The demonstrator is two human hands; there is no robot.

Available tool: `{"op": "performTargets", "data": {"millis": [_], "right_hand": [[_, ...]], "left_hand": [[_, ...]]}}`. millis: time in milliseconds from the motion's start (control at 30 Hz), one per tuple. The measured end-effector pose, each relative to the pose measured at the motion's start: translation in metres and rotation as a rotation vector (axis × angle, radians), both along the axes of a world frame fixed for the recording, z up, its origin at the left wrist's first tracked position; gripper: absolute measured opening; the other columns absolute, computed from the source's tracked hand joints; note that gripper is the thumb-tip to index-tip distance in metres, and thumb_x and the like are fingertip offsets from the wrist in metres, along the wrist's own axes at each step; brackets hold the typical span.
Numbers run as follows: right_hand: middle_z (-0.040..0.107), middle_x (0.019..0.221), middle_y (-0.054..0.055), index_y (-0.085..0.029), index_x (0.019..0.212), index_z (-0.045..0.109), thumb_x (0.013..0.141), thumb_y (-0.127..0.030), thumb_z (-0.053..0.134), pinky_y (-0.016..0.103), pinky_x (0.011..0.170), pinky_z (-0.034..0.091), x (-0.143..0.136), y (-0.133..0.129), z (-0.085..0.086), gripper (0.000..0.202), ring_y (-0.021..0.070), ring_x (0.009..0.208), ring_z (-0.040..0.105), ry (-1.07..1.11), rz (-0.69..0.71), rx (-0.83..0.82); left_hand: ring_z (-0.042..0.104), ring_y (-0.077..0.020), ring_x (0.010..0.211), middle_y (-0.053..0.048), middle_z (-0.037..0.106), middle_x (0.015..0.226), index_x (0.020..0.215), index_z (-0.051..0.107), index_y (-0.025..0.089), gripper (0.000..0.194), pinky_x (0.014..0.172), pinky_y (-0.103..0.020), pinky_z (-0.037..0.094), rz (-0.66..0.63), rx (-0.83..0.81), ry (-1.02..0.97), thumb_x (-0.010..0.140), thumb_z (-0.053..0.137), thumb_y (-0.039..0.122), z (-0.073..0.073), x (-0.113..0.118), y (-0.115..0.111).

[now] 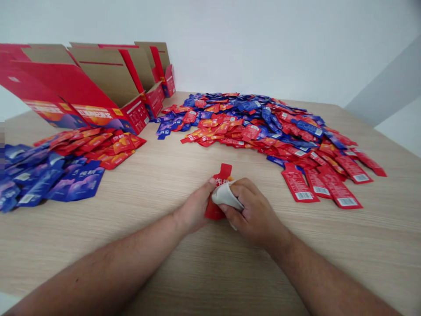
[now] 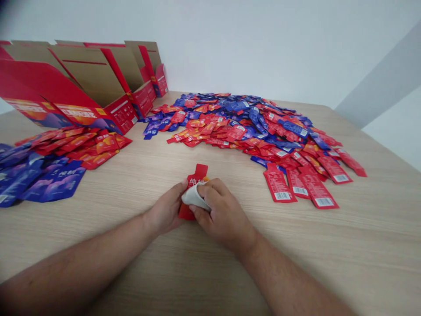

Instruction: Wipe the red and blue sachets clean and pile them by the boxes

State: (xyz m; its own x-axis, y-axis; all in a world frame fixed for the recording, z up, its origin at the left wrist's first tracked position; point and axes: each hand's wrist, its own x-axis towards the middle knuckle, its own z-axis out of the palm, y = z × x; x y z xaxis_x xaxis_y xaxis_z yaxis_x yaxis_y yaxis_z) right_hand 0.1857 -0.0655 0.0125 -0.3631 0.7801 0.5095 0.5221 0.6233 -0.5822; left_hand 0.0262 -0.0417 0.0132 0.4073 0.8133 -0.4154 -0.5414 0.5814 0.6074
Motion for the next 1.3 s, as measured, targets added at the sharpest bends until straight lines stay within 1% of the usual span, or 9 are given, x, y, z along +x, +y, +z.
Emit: {"op": "performTargets", "data": {"millis": [133, 333, 533, 700, 767, 933, 1100, 1233, 1300], "right_hand": [[0.065, 0.104, 0.007, -0.023, 0.106, 0.06, 0.095, -0.019, 0.067, 0.036, 0.081, 0.057, -0.001, -0.002, 0.001, 0.014, 0.0216, 0.093, 0.062, -0.029, 0.083, -0.007], [0.065, 0.101, 0.009, -0.023, 0.107, 0.061, 0.098, -0.025, 0.063, 0.039, 0.081, 0.058, 0.003, 0.005, 0.003, 0.009, 0.0237, 0.093, 0.063, -0.08, -0.045, 0.053], [0.068, 0.103, 0.012, -0.019, 0.113, 0.066, 0.098, -0.025, 0.061, 0.042, 0.086, 0.058, -0.002, 0.026, 0.017, 0.017, 0.027, 0.097, 0.064, -0.192, -0.186, 0.108], [0.069, 0.1, 0.01, -0.022, 0.107, 0.073, 0.097, -0.02, 0.057, 0.04, 0.087, 0.058, -0.01, 0.012, 0.015, 0.019, 0.0254, 0.097, 0.065, -0.219, -0.065, 0.041], [0.07, 0.101, 0.008, -0.024, 0.104, 0.075, 0.097, -0.018, 0.055, 0.04, 0.088, 0.057, -0.008, 0.008, 0.012, 0.022, 0.025, 0.098, 0.065, -0.239, -0.011, 0.033], [0.069, 0.097, 0.01, -0.023, 0.107, 0.073, 0.098, -0.029, 0.062, 0.042, 0.08, 0.059, 0.005, 0.017, 0.009, 0.015, 0.0262, 0.091, 0.065, -0.192, -0.214, 0.135], [0.07, 0.098, 0.007, -0.025, 0.104, 0.073, 0.099, -0.022, 0.058, 0.038, 0.083, 0.058, 0.009, 0.015, 0.013, 0.016, 0.024, 0.095, 0.066, -0.272, -0.026, 0.117], [0.068, 0.098, 0.009, -0.022, 0.11, 0.072, 0.099, -0.028, 0.063, 0.039, 0.08, 0.058, 0.014, 0.019, 0.011, 0.016, 0.0252, 0.092, 0.066, -0.221, -0.234, 0.184], [0.068, 0.097, 0.009, -0.023, 0.112, 0.071, 0.099, -0.027, 0.063, 0.04, 0.08, 0.058, 0.014, 0.02, 0.011, 0.016, 0.0254, 0.092, 0.065, -0.208, -0.234, 0.171]], "left_hand": [[0.073, -0.0252, 0.09, -0.012, 0.079, 0.094, 0.093, 0.077, 0.01, 0.041, 0.094, -0.037, 0.057, 0.026, 0.079, 0.002, 0.099, 0.061, 0.047, -0.007, 0.002, -0.001], [0.075, -0.0257, 0.098, -0.012, 0.079, 0.092, 0.098, 0.076, 0.011, 0.042, 0.093, -0.034, 0.058, 0.111, 0.084, -0.007, 0.104, 0.053, 0.045, -0.011, 0.008, 0.0], [0.07, -0.0196, 0.065, -0.008, 0.076, 0.088, 0.11, 0.072, 0.017, 0.045, 0.061, -0.032, 0.059, 0.01, 0.058, 0.004, 0.108, 0.041, 0.048, -0.015, 0.005, 0.002], [0.072, -0.0202, 0.082, -0.009, 0.075, 0.085, 0.096, 0.076, 0.012, 0.046, 0.081, -0.029, 0.058, 0.082, 0.143, -0.025, 0.102, 0.058, 0.054, -0.02, 0.005, 0.001], [0.071, -0.0202, 0.085, -0.009, 0.076, 0.086, 0.09, 0.076, 0.011, 0.047, 0.082, -0.027, 0.057, 0.108, 0.18, -0.017, 0.099, 0.063, 0.056, -0.022, 0.006, 0.001], [0.07, -0.0198, 0.07, -0.008, 0.078, 0.09, 0.111, 0.076, 0.017, 0.047, 0.06, -0.029, 0.057, -0.052, 0.159, 0.007, 0.104, 0.051, 0.056, -0.025, 0.003, 0.002], [0.074, -0.0204, 0.084, -0.011, 0.079, 0.094, 0.1, 0.079, 0.014, 0.05, 0.073, -0.026, 0.059, -0.013, 0.265, -0.002, 0.101, 0.057, 0.058, -0.029, 0.0, 0.001], [0.073, -0.0226, 0.07, -0.012, 0.079, 0.09, 0.107, 0.078, 0.014, 0.056, 0.054, -0.028, 0.057, -0.131, 0.231, 0.06, 0.099, 0.055, 0.064, -0.028, -0.003, -0.001], [0.074, -0.023, 0.072, -0.013, 0.08, 0.092, 0.107, 0.078, 0.013, 0.054, 0.056, -0.027, 0.057, -0.131, 0.194, 0.047, 0.1, 0.057, 0.062, -0.026, -0.003, -0.001]]}}
